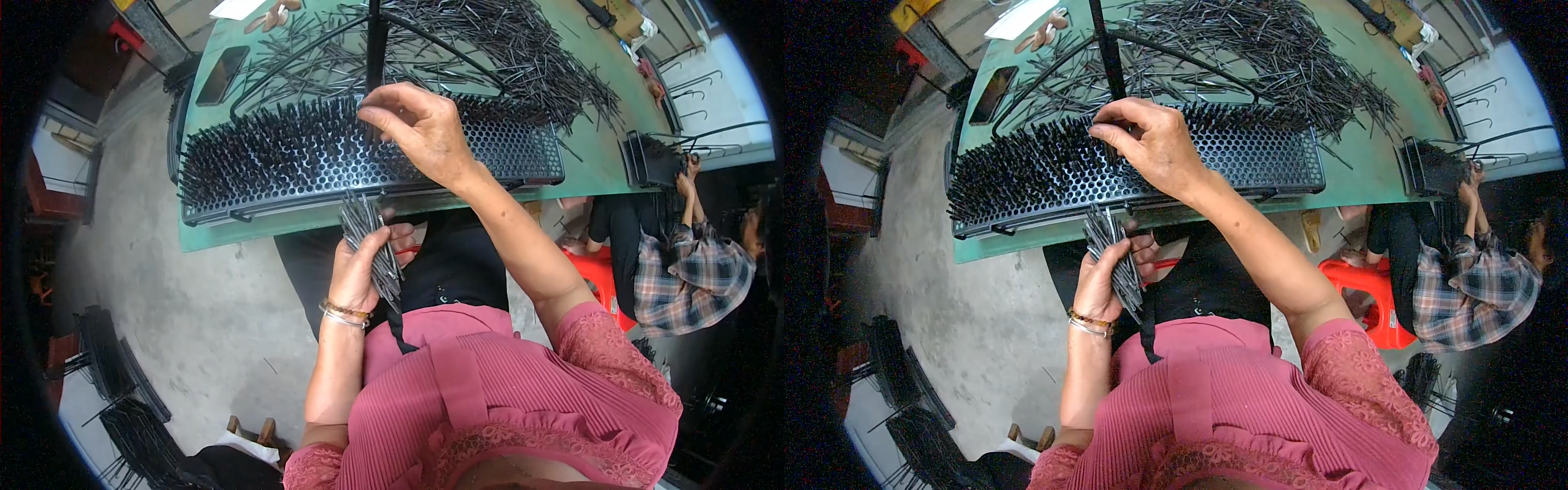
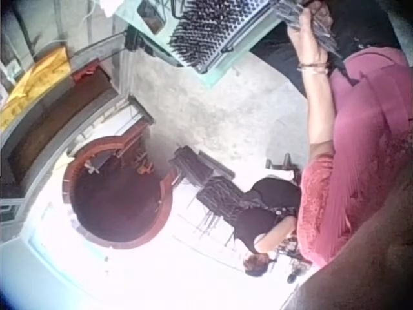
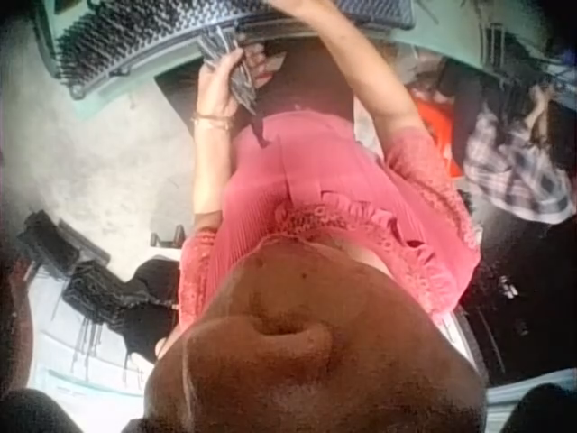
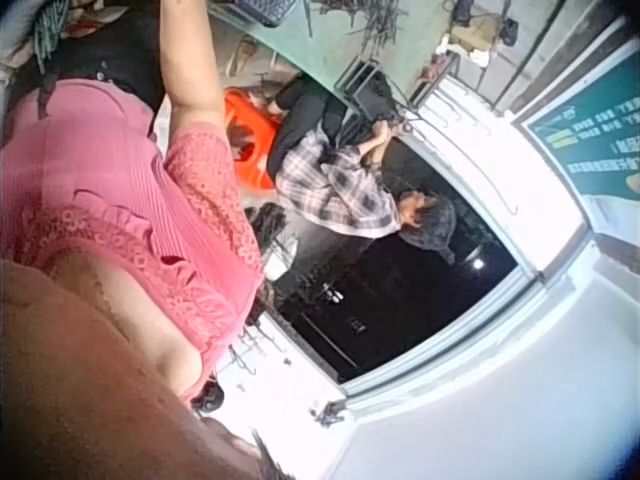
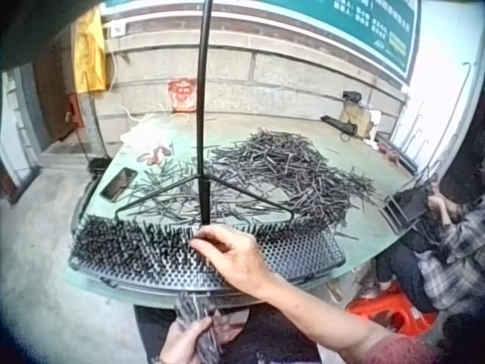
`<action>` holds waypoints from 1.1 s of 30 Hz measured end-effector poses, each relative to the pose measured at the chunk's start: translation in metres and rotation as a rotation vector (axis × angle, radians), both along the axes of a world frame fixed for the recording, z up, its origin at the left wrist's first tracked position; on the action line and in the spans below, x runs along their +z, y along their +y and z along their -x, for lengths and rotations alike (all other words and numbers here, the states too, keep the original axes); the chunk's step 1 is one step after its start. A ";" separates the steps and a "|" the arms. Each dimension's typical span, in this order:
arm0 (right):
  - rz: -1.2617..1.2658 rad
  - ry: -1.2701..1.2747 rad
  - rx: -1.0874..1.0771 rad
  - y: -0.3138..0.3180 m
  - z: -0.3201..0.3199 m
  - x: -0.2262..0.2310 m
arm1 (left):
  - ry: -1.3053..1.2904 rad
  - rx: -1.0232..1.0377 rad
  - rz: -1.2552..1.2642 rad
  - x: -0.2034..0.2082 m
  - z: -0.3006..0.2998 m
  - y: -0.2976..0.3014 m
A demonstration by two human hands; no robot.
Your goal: Manually inserting long metal pins or spikes into a perforated template jig at a workbench.
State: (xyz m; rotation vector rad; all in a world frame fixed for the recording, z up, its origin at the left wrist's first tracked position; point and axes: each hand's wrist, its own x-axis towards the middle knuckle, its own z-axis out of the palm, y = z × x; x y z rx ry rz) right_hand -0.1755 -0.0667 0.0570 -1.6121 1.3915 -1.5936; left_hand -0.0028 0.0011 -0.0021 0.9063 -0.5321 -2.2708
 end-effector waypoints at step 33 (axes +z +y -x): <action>0.371 0.638 -0.028 0.005 0.006 -0.021 | -0.022 -0.048 0.026 0.009 -0.005 -0.003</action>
